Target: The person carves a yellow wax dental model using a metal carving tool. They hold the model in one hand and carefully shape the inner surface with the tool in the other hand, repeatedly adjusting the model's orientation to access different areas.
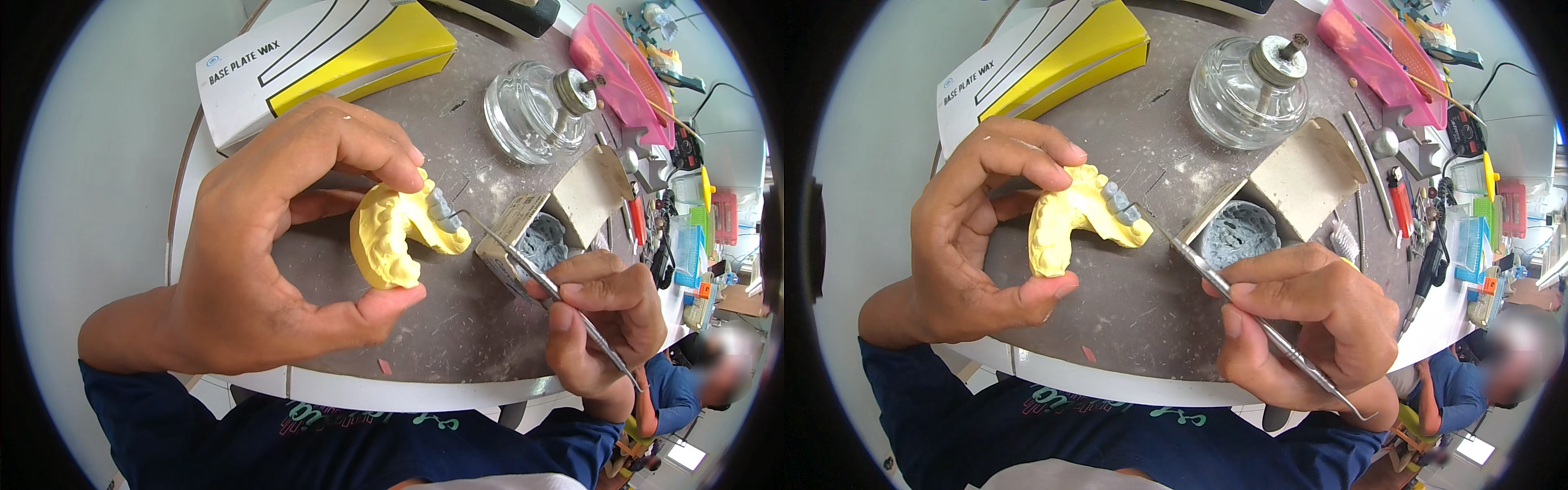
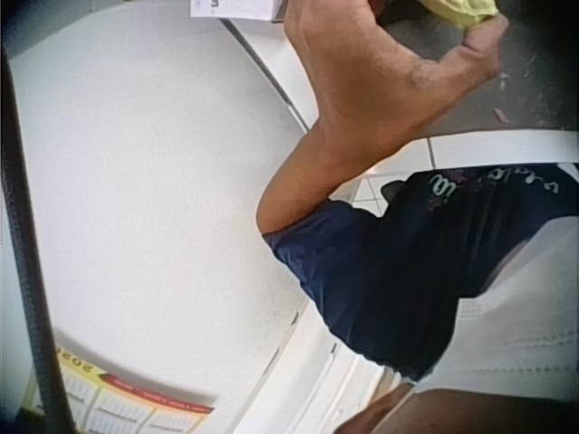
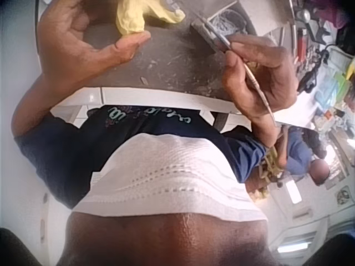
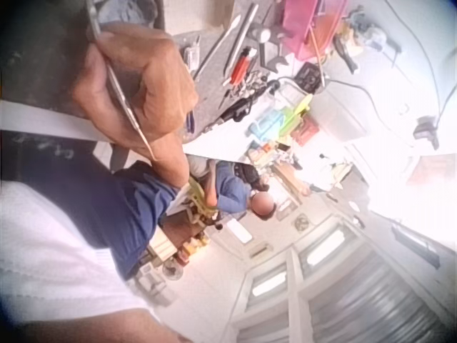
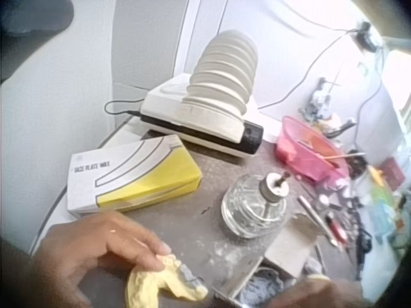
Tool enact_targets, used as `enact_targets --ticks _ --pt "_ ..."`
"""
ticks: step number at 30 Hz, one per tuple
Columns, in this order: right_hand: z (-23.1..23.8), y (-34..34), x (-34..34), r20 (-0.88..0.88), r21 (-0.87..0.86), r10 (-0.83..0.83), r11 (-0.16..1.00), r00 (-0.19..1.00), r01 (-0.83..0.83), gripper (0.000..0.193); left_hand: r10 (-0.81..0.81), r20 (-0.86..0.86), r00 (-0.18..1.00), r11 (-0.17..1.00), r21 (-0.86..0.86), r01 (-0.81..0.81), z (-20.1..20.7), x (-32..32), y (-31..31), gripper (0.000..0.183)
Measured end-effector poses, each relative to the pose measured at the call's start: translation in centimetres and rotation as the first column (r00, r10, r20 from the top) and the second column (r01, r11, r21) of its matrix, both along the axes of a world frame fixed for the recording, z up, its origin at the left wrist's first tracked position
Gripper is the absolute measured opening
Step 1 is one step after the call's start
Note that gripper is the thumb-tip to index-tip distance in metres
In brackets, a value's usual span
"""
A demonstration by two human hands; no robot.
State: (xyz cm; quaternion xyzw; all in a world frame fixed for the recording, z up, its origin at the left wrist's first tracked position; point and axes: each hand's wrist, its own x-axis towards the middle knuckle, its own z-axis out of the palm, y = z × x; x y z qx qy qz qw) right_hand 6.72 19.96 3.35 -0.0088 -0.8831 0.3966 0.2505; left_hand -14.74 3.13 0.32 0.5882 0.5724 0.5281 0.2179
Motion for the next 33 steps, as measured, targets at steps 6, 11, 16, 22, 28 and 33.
enact_targets --ticks 6,11,16,22,28,33 --pt "-0.2 -0.1 0.3 -0.031 -0.041 0.001 0.999 1.0 -0.003 0.024 -0.011 -0.002 1.0 1.0 -0.001 0.011 -0.1 -0.1 -0.1 0.054" --pt "0.7 0.4 0.9 -0.164 -0.015 -0.059 0.998 0.985 0.058 0.02 -0.046 0.029 0.999 0.999 -0.017 0.046 0.1 0.0 -0.1 0.054" --pt "2.4 2.2 1.8 -0.273 0.042 -0.337 0.931 0.901 0.362 0.021 -0.07 -0.032 0.997 0.992 -0.109 0.066 0.6 0.3 -0.2 0.055" --pt "3.0 4.4 2.2 -0.299 -0.038 -0.372 0.925 0.879 0.378 0.019 -0.065 -0.088 0.994 0.98 -0.193 0.047 0.6 0.5 -0.3 0.058" --pt "2.7 4.6 1.2 -0.272 -0.06 -0.462 0.883 0.844 0.465 0.016 -0.059 -0.043 0.997 0.976 -0.211 0.049 0.9 0.7 0.0 0.061" --pt "3.0 4.8 0.3 -0.197 -0.077 -0.453 0.891 0.869 0.447 0.015 -0.057 0.12 0.991 0.991 -0.112 0.07 0.9 0.8 0.2 0.059"
